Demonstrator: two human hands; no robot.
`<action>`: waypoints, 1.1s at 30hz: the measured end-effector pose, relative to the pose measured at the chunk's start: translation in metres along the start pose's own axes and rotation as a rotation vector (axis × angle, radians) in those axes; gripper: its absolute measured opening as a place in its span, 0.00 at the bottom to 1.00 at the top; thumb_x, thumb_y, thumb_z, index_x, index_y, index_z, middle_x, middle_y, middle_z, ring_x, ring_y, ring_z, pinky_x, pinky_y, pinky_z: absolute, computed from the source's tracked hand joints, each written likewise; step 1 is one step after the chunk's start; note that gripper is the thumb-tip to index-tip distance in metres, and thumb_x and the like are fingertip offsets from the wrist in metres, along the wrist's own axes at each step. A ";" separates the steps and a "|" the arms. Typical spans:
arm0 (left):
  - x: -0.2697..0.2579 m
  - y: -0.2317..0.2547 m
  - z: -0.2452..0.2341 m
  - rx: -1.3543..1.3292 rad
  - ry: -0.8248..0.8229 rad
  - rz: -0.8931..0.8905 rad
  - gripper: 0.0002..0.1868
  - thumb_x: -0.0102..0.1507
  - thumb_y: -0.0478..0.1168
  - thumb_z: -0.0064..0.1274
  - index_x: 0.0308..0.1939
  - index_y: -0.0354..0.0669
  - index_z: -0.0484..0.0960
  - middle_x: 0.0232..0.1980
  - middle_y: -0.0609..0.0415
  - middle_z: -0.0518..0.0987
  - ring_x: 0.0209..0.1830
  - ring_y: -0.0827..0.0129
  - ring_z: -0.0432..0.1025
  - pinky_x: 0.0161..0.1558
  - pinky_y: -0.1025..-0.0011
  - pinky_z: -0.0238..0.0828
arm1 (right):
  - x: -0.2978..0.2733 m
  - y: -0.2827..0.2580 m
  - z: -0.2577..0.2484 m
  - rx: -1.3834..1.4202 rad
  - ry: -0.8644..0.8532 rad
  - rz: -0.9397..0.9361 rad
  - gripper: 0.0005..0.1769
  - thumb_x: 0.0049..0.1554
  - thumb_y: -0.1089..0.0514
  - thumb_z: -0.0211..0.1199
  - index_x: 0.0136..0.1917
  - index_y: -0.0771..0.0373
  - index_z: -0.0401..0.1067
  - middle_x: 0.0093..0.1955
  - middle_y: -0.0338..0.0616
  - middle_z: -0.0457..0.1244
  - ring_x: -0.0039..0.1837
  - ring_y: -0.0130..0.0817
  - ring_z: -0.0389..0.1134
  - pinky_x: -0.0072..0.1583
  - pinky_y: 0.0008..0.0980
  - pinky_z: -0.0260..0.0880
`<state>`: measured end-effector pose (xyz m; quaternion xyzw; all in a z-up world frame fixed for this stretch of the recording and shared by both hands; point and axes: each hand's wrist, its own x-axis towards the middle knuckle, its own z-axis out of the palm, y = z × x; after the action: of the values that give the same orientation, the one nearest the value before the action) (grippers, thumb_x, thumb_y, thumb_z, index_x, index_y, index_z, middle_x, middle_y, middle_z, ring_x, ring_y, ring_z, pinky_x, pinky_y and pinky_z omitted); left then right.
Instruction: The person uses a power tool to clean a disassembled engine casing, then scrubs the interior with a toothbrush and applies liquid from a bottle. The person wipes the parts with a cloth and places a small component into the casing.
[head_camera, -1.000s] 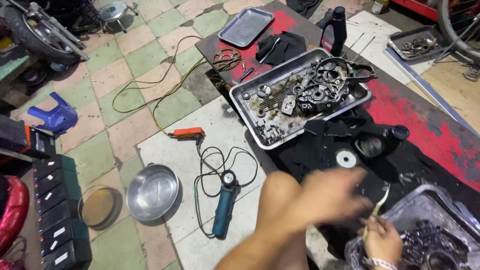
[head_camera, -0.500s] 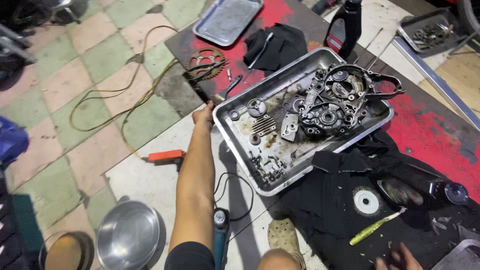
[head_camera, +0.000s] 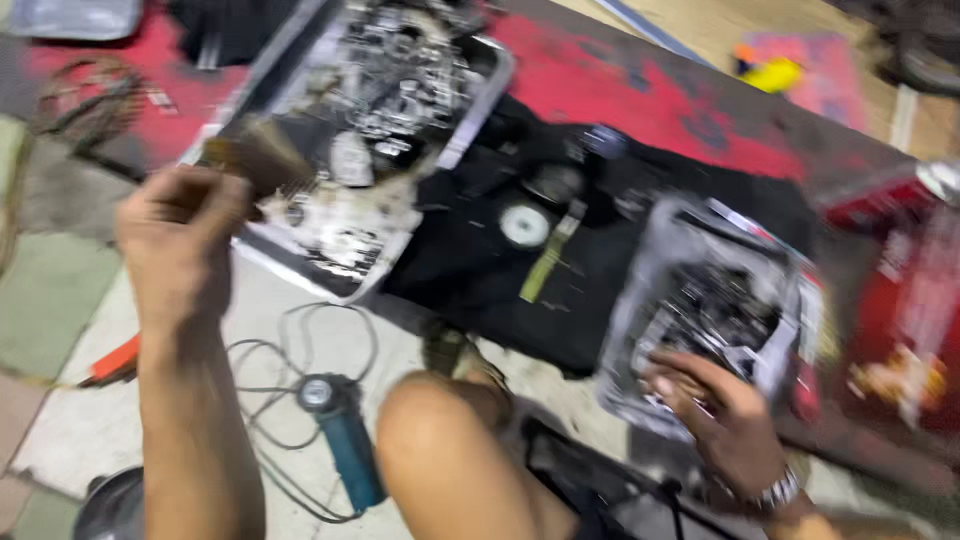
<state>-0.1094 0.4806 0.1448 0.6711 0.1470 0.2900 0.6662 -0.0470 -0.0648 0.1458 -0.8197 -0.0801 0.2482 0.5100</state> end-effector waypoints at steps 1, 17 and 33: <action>-0.016 0.029 0.047 0.152 -0.141 0.002 0.05 0.66 0.34 0.61 0.42 0.34 0.83 0.38 0.57 0.82 0.37 0.77 0.74 0.43 0.77 0.71 | -0.005 0.001 -0.010 0.125 -0.105 0.041 0.26 0.58 0.55 0.63 0.67 0.68 0.69 0.57 0.52 0.72 0.58 0.36 0.74 0.59 0.35 0.74; -0.195 -0.047 0.447 1.127 -0.920 0.093 0.26 0.67 0.59 0.61 0.47 0.37 0.84 0.49 0.41 0.84 0.47 0.48 0.79 0.48 0.53 0.76 | -0.075 0.130 -0.190 0.100 0.334 -0.059 0.18 0.63 0.52 0.60 0.63 0.62 0.74 0.42 0.43 0.72 0.39 0.27 0.72 0.42 0.30 0.74; -0.231 -0.077 0.450 1.394 -1.057 -0.082 0.73 0.44 0.62 0.75 0.74 0.21 0.46 0.72 0.38 0.61 0.67 0.54 0.63 0.62 0.56 0.66 | 0.017 0.114 -0.154 -0.332 0.544 -0.237 0.15 0.61 0.57 0.65 0.61 0.62 0.77 0.47 0.53 0.70 0.44 0.42 0.73 0.48 0.34 0.70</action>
<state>-0.0137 -0.0135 0.0499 0.9662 -0.0129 -0.2392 0.0949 0.0292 -0.2338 0.0951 -0.9127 -0.0749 -0.0569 0.3977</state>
